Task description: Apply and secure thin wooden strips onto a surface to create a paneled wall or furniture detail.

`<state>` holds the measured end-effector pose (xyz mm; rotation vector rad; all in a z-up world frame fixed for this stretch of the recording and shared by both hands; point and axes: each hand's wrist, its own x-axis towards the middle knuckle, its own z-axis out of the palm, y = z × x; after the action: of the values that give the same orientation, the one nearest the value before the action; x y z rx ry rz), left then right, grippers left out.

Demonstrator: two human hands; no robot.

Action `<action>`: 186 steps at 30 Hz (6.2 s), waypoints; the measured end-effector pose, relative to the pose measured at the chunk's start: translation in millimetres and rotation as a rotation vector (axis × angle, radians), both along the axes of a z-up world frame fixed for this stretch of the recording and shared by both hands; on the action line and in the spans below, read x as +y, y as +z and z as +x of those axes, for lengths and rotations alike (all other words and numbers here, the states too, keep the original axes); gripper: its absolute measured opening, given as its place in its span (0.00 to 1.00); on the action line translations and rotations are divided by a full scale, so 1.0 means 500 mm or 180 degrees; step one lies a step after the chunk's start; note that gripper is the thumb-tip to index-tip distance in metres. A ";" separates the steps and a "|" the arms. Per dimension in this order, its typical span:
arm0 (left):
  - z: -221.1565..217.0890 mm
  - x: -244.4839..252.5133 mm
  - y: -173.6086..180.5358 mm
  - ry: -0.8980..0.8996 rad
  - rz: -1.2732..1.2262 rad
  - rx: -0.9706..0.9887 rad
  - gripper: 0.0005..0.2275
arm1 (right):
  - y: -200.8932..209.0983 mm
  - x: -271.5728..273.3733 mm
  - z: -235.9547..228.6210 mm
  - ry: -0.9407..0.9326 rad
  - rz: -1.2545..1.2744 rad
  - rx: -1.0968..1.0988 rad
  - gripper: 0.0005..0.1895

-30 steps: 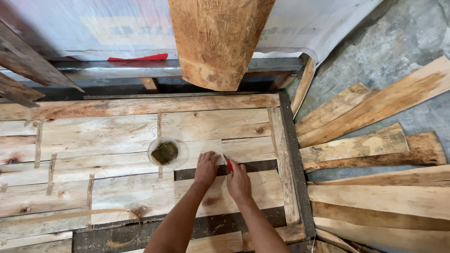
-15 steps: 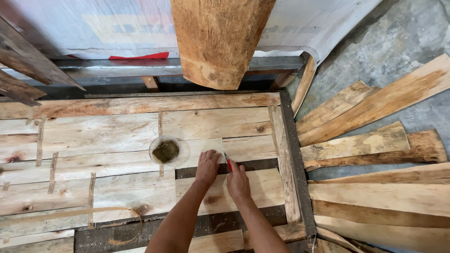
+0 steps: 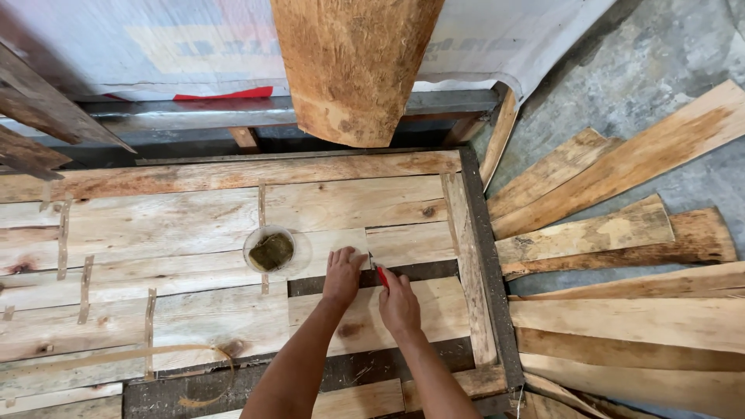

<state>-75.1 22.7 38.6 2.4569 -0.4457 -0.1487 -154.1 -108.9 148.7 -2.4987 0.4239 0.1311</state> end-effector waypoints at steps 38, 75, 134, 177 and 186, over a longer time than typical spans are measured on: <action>0.005 0.003 0.000 0.0038 -0.0113 -0.0124 0.18 | 0.022 -0.071 0.042 0.0249 0.0267 0.0791 0.20; -0.007 -0.037 0.021 -0.0317 0.1260 0.0304 0.30 | -0.122 -0.050 0.023 0.0830 -0.0665 0.0878 0.32; -0.128 -0.015 0.192 -0.0964 0.0808 0.0690 0.21 | -0.150 -0.100 0.086 0.0590 -0.0643 0.0524 0.38; -0.297 0.127 0.029 0.1947 0.0440 0.0954 0.34 | -0.241 -0.244 -0.142 -0.1315 -0.0620 0.0056 0.45; -0.292 0.119 0.065 0.2106 0.0258 0.0877 0.27 | -0.202 -0.241 -0.137 -0.1401 -0.0561 -0.0090 0.42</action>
<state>-220.9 82.2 70.8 2.4757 0.4998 -0.2214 -222.3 -229.2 47.6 -2.5047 0.9961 -0.1216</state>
